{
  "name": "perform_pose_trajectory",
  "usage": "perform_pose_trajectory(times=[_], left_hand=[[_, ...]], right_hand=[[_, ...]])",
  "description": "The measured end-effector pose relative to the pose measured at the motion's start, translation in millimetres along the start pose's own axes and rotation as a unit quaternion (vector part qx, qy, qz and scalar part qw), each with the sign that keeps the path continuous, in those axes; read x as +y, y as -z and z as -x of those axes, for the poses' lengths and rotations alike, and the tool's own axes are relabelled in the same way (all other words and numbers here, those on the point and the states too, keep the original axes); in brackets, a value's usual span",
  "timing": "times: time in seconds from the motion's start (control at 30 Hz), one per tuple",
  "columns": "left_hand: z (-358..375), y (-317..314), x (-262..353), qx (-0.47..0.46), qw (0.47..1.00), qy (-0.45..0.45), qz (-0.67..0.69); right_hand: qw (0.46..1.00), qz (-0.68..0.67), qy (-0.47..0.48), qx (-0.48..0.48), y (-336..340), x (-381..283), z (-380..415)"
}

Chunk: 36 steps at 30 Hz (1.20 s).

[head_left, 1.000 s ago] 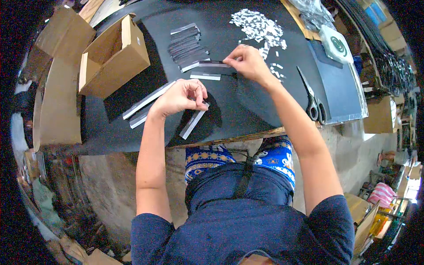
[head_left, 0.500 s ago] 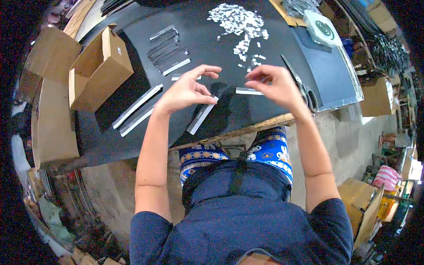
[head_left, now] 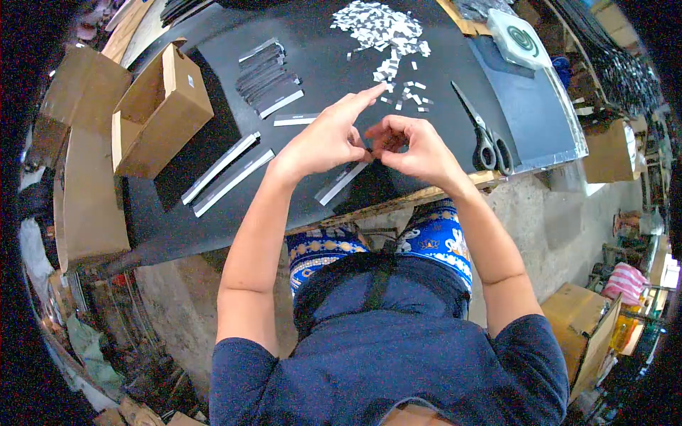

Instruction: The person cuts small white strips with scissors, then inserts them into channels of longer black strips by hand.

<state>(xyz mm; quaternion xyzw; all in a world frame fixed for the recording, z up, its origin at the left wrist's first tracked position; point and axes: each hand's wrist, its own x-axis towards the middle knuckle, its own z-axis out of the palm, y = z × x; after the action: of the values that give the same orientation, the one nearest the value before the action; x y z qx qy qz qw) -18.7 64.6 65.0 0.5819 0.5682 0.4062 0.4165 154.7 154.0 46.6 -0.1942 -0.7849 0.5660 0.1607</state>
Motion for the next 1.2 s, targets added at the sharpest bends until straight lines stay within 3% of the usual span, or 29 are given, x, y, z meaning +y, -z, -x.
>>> perform_pose_trajectory(times=[0.17,0.27,0.3,0.33,0.4,0.43,0.5,0.6,1.03,1.2], left_hand=[[-0.5,-3.9,-1.3,0.005,0.995,-0.072,-0.075],[13.3,-10.3,-8.1,0.023,0.999,-0.012,-0.045],[19.5,-16.9,-13.5,0.081,0.993,-0.045,-0.07],[26.8,-21.7,-19.2,0.08,0.993,-0.045,-0.07],[41.3,-28.1,-30.9,0.16,0.968,-0.05,-0.187],[47.1,-32.3,-36.8,0.157,0.969,-0.048,-0.186],[56.4,-38.4,-44.7,0.253,0.935,-0.079,-0.235],[63.0,-44.9,-46.1,0.287,0.931,-0.071,-0.216],[59.9,-49.7,-54.0,0.295,0.918,-0.123,-0.236],[60.2,-49.1,-52.0,0.294,0.92,-0.119,-0.23]], right_hand=[[0.998,0.032,0.008,0.045,-3.9,2.2,3.3],[0.994,0.008,0.027,0.103,-1.9,10.3,10.0],[0.994,0.008,0.027,0.104,0.5,12.4,13.4],[0.993,0.021,0.034,0.115,3.3,14.7,17.7],[0.991,0.031,0.039,0.128,7.2,20.7,23.6],[0.988,0.048,0.059,0.135,8.1,24.6,27.0],[0.981,0.07,0.095,0.155,6.9,34.7,31.5],[0.974,0.092,0.092,0.184,4.6,44.3,36.7],[0.977,0.145,0.051,0.147,18.6,37.0,39.1],[0.959,0.241,0.007,0.15,36.9,31.7,24.5]])
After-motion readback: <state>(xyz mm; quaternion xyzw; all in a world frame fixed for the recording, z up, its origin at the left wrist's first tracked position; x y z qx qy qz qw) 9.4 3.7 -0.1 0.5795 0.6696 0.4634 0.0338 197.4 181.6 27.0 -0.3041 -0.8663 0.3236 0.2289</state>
